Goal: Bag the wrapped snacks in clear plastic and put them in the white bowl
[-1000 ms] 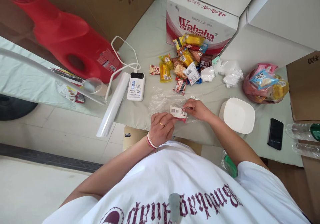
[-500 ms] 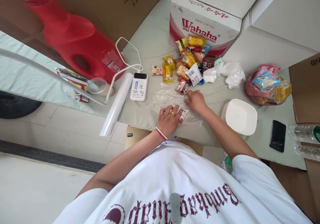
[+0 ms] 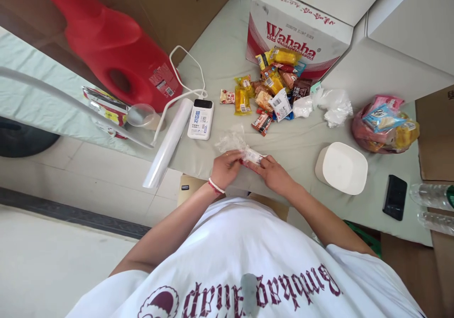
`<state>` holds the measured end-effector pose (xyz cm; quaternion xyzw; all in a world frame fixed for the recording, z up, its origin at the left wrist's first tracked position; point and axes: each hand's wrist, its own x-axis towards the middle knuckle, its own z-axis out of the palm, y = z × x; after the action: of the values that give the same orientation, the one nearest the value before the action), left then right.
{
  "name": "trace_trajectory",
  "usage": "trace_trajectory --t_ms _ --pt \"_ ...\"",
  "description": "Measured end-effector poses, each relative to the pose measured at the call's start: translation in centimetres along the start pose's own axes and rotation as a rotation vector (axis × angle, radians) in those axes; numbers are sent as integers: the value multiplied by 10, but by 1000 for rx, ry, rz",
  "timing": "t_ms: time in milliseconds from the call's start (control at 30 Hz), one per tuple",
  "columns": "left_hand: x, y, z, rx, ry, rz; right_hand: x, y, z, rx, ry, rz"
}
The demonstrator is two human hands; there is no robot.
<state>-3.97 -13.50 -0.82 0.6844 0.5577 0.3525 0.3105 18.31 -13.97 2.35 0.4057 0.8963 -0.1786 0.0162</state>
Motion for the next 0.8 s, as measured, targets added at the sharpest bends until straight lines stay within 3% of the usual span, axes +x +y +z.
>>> trace_trajectory --t_ms 67,133,200,267,400,500,567,700,800 --pt "4 -9 -12 -42 236 -151 -1 -4 6 -42 -2 -4" --pt "16 -12 -20 53 449 -284 0 -8 7 -58 0 12" --pt "30 -12 -23 159 526 -337 2 -9 6 -48 1 26" --pt "41 -9 -21 239 409 -329 3 -7 4 -31 0 29" --pt "41 -2 -23 429 24 -338 4 2 0 32 19 11" --pt "31 9 -30 358 1 -310 6 6 1 69 32 5" --pt "25 21 -27 237 19 -217 7 7 5 83 46 3" --pt "15 44 3 141 -191 100 2 8 15 170 129 -8" --pt "8 46 26 288 -229 204 -17 14 18 348 197 -81"
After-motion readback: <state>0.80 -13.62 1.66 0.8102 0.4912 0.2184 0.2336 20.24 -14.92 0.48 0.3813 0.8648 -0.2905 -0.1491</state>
